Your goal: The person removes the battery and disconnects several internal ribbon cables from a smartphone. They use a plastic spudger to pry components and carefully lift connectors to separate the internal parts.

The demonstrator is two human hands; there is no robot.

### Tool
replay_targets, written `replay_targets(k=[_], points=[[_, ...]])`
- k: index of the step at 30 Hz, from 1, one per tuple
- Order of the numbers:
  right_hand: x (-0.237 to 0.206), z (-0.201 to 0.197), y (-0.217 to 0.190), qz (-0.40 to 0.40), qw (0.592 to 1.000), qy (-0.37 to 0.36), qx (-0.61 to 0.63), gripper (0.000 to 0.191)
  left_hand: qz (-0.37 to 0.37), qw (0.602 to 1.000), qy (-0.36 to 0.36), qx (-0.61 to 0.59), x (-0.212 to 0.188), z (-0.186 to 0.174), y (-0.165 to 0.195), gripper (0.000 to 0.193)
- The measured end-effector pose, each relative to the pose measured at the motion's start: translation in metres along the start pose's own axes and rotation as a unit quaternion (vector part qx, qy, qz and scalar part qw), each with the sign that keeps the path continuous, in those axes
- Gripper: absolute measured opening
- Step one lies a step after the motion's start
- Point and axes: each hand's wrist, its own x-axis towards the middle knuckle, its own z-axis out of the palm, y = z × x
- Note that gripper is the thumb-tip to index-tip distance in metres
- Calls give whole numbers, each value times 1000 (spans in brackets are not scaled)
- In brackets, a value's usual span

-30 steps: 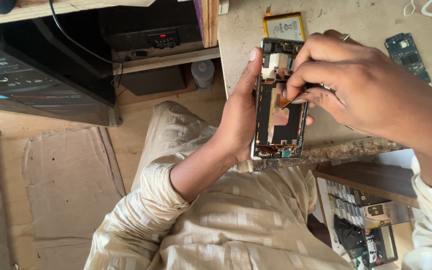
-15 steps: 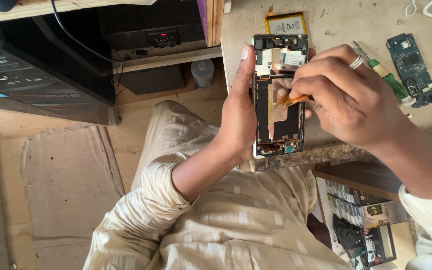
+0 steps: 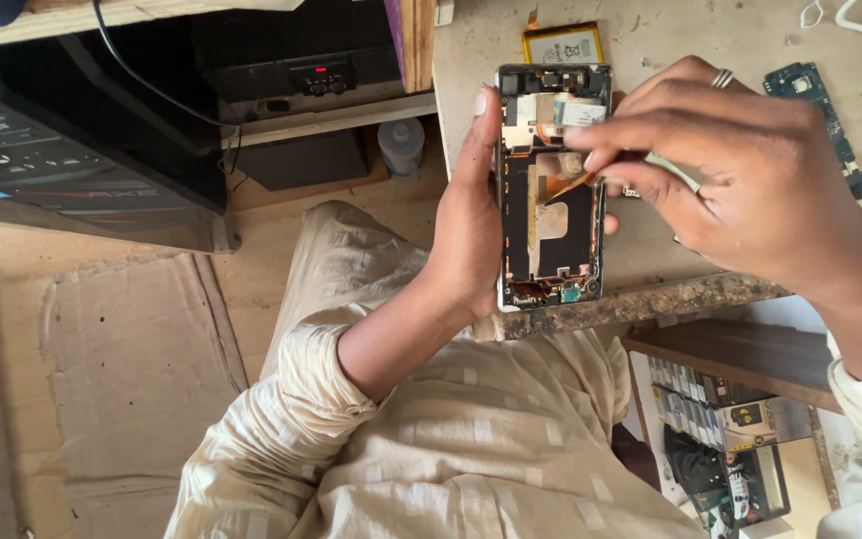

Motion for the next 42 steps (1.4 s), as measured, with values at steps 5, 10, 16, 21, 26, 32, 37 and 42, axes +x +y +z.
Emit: replay_targets(k=[5, 10, 16, 21, 26, 32, 37, 42], points=[[4, -3, -11, 23, 1000, -14, -10, 35, -5, 999, -25, -32, 1, -3, -1, 74], [0, -6, -15, 93, 992, 33, 78, 15, -21, 996, -69, -51, 0, -5, 2, 80], [-8, -5, -13, 164, 959, 90, 212, 12, -26, 988, -116, -96, 2, -7, 2, 82], [-16, 1, -14, 187, 924, 113, 313, 12, -25, 987, -125, -96, 1, -7, 2, 83], [-22, 6, -15, 233, 928, 118, 264, 15, -29, 986, -123, -108, 0, -2, 5, 81], [-21, 9, -17, 94, 994, 40, 49, 37, -26, 998, -39, -36, -1, -2, 2, 70], [-22, 9, -18, 35, 999, 5, -40, 32, 4, 1000, -18, -1, 0, -11, -8, 60], [-27, 8, -16, 41, 998, -18, -50, 28, -10, 998, -18, 55, -1, -8, -9, 59]])
